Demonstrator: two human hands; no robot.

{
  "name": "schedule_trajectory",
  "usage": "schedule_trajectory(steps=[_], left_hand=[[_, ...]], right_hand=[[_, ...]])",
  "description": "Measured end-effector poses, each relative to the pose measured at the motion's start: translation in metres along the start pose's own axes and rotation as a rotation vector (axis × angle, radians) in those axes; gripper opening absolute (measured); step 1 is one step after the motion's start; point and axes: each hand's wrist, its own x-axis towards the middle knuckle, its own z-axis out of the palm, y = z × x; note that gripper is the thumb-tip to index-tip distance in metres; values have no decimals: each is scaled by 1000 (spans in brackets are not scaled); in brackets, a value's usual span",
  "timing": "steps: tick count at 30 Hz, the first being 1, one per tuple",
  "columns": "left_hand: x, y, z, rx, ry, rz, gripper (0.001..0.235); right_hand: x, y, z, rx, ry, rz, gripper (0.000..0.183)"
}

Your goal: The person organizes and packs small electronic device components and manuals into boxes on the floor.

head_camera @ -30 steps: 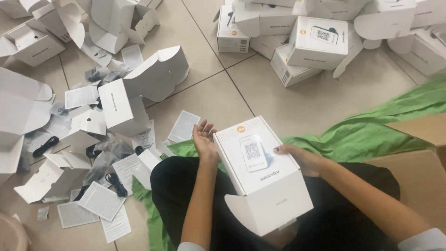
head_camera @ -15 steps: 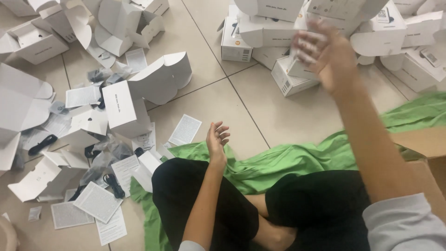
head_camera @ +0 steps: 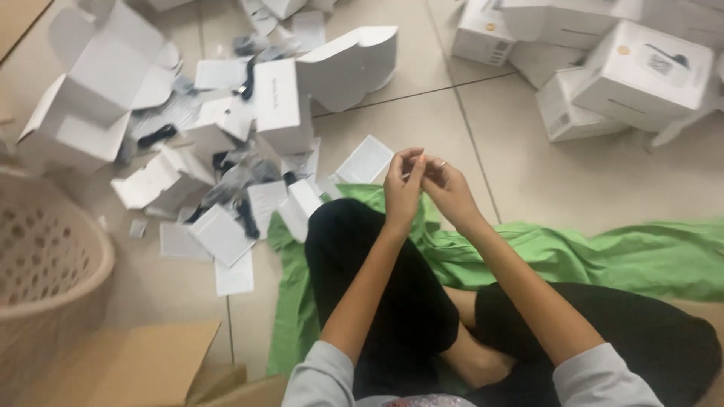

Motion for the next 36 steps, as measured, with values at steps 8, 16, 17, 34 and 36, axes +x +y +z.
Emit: schedule_trajectory(steps=[8, 16, 17, 34, 36], left_hand=[[-11, 90, -185, 360, 342, 255, 22], [25, 51, -278, 1222, 412, 278, 44], [45, 41, -281, 1611, 279, 495, 51], [180, 24, -252, 2229, -251, 686, 16], [168, 38, -241, 2021, -161, 835, 9]], right_hand=[[42, -31, 196, 203, 46, -80, 31], [81, 28, 277, -118, 285, -171, 45], [80, 25, 277, -71, 330, -241, 47], [49, 9, 222, -37, 374, -239, 57], [35, 8, 210, 56, 351, -271, 54]])
